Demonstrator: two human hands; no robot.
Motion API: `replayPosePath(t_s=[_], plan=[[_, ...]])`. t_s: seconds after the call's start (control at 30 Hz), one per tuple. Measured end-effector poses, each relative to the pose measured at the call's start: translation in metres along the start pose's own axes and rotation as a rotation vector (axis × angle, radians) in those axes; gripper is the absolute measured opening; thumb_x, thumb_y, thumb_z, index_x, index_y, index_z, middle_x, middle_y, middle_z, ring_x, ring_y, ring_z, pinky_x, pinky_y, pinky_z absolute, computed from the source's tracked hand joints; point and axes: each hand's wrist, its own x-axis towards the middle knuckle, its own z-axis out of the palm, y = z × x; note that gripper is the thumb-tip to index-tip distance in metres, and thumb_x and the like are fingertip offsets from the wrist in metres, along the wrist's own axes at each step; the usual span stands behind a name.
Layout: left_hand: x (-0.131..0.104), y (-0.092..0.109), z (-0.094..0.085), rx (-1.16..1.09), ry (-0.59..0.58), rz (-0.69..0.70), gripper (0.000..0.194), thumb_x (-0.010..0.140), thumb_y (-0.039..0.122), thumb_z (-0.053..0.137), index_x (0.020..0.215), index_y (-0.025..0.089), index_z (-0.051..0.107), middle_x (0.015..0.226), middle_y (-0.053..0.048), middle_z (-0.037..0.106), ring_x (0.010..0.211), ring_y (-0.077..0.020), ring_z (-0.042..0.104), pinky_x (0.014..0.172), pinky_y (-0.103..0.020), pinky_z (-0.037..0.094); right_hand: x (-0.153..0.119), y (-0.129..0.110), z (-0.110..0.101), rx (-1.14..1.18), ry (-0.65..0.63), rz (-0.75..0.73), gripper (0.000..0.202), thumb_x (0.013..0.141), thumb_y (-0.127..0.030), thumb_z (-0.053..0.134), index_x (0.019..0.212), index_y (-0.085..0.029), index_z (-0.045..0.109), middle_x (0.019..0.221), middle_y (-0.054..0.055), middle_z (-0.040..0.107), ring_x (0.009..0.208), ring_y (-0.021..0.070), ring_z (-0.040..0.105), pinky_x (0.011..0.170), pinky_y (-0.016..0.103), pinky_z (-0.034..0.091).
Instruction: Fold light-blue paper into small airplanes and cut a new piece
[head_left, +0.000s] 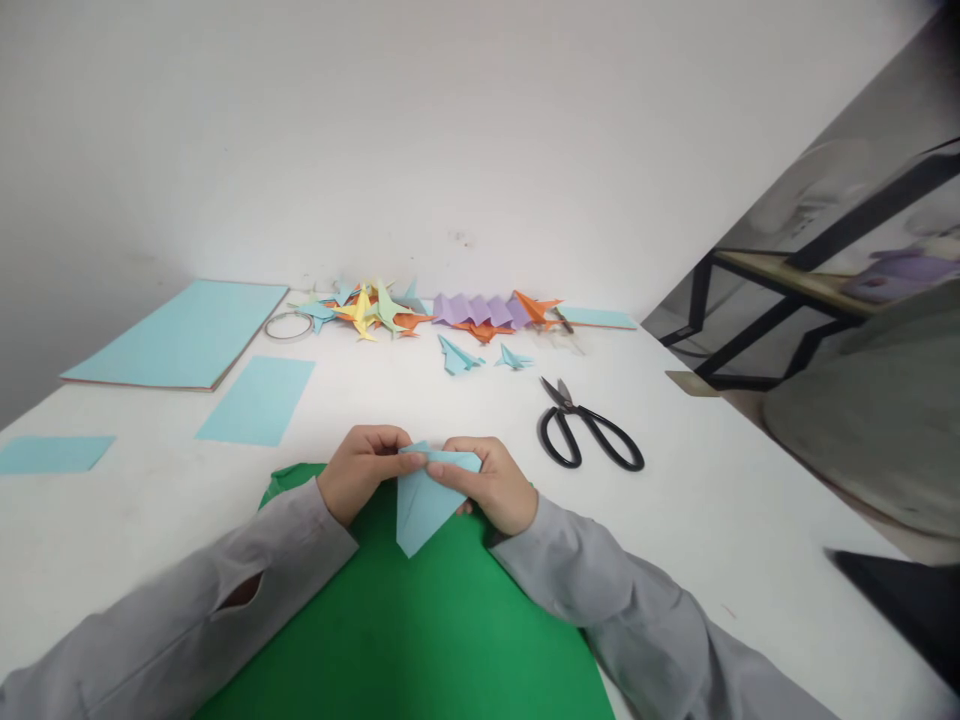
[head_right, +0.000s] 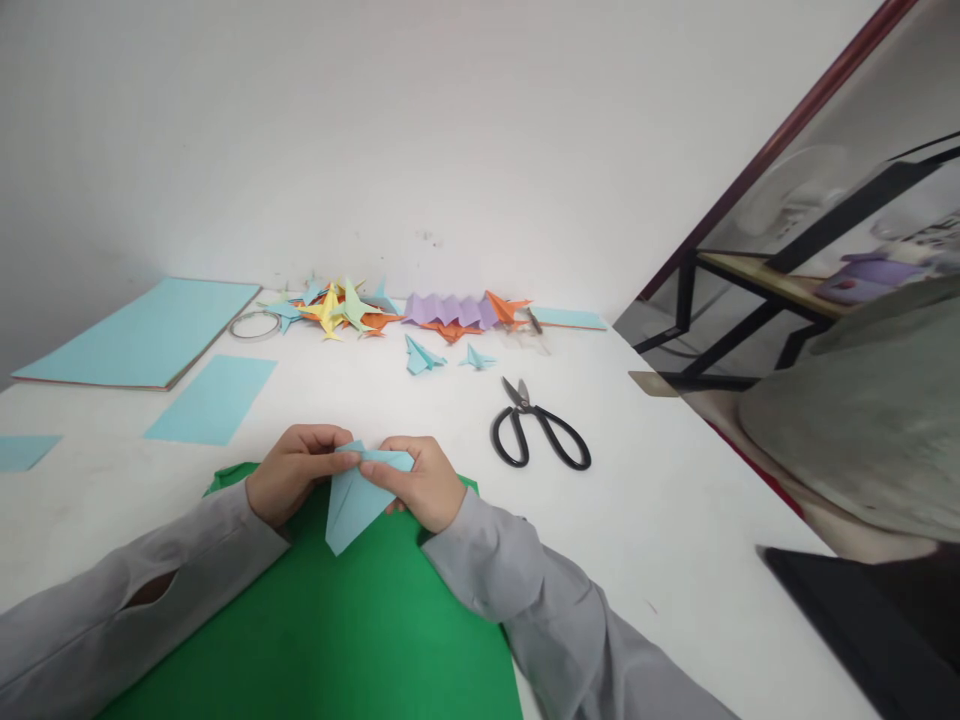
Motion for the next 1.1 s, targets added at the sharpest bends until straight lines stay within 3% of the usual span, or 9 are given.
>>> replayPosePath(t_s=[0.27,0.4,0.5,0.7,0.87,1.1], plan=[[0.0019,-0.0009,0.0000,-0.040,0.072,0.024,0.027,0.062,0.035,0.069,0.057,0.012,0.056,0.049,0.004,0.046,0.047,-0.0065,0.039,0.048,-0.021,0.029,0.0009,0.0031,0.0004,0.085,0.056,-0.014,0.030,0.063,-0.039,0.068,0.054,-0.016,0.051,0.039,-0.006,0.049,0.031,0.0060,0.043,0.032,0.017,0.028],[0.0015,0.0001,-0.0003,-0.017,0.058,0.040,0.028,0.063,0.035,0.069,0.055,0.012,0.056,0.047,0.004,0.044,0.046,-0.0059,0.038,0.046,-0.020,0.027,0.0011,0.0045,-0.0014,0.146,-0.035,-0.070,0.037,0.074,-0.042,0.058,0.050,-0.015,0.050,0.036,-0.004,0.048,0.033,0.0060,0.041,0.035,0.019,0.027],[0.0012,0.0000,-0.0003,-0.005,0.048,0.049,0.028,0.063,0.035,0.069,0.054,0.012,0.055,0.046,0.005,0.041,0.045,-0.0050,0.036,0.044,-0.019,0.025,0.0012,0.0058,-0.0022,0.153,-0.061,-0.059,0.038,0.073,-0.043,0.059,0.049,-0.015,0.050,0.036,-0.005,0.045,0.033,0.0059,0.040,0.035,0.019,0.026],[0.0023,-0.0012,0.0008,-0.109,0.134,0.049,0.024,0.061,0.033,0.071,0.058,0.012,0.061,0.048,0.004,0.050,0.046,-0.0059,0.042,0.045,-0.020,0.032,0.0027,0.0080,-0.0008,0.157,0.082,-0.071,0.026,0.063,-0.035,0.070,0.058,-0.015,0.054,0.041,-0.007,0.048,0.034,0.0053,0.040,0.035,0.018,0.027],[0.0048,-0.0009,0.0004,-0.268,0.198,0.056,0.020,0.059,0.030,0.074,0.065,0.012,0.066,0.055,0.001,0.060,0.052,-0.0090,0.052,0.053,-0.023,0.043,0.0080,0.0085,-0.0019,0.361,0.199,-0.144,0.027,0.063,-0.038,0.070,0.062,-0.016,0.055,0.043,-0.006,0.050,0.038,0.0058,0.042,0.041,0.018,0.031],[0.0044,-0.0017,0.0021,-0.157,0.180,0.109,0.016,0.057,0.026,0.075,0.065,0.014,0.067,0.058,0.001,0.064,0.053,-0.0095,0.056,0.051,-0.022,0.046,0.0063,0.0083,0.0000,0.102,0.155,-0.152,0.022,0.061,-0.032,0.073,0.073,-0.014,0.065,0.064,0.000,0.062,0.058,0.0123,0.054,0.057,0.025,0.042]])
